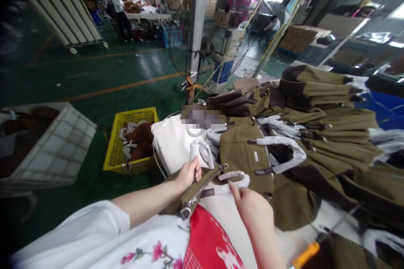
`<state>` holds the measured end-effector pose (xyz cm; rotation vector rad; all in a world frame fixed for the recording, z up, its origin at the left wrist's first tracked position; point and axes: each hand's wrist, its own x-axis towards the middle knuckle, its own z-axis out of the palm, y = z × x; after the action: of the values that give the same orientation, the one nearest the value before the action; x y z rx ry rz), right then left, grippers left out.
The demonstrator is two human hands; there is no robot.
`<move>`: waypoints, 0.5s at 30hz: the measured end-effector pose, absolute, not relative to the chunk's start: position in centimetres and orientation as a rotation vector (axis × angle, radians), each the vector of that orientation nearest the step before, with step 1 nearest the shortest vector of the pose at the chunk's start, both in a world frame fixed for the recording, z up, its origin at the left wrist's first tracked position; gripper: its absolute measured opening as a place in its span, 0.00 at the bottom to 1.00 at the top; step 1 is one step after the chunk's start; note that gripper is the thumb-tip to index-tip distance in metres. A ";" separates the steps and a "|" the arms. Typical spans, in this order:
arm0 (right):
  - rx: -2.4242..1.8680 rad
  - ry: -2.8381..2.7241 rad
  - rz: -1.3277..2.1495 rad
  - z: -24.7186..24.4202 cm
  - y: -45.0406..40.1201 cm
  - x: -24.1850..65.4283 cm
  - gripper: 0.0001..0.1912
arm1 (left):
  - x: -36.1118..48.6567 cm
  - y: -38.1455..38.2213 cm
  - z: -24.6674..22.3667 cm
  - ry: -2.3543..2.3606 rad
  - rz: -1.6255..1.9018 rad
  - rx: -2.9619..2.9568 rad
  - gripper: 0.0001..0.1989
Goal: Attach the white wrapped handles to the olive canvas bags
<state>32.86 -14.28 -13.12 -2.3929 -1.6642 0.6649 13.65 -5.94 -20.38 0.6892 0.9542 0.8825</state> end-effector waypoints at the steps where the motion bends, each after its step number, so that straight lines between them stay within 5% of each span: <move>1: -2.407 -1.772 0.551 -12.2 -14.6 32.1 0.29 | 13.7 -6.1 -20.4 0.963 0.886 0.685 0.32; 9: -1.577 -1.875 1.210 -10.9 -16.0 24.5 0.07 | 13.3 -6.5 -20.4 0.955 0.879 0.655 0.31; 15: -1.500 -2.028 1.134 -10.4 -15.1 24.7 0.09 | 13.1 -6.6 -20.6 0.958 0.777 0.648 0.32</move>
<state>24.68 -15.12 -10.36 -1.5003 -2.0279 1.1344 13.05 -6.59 -20.63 0.6482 0.9578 0.7771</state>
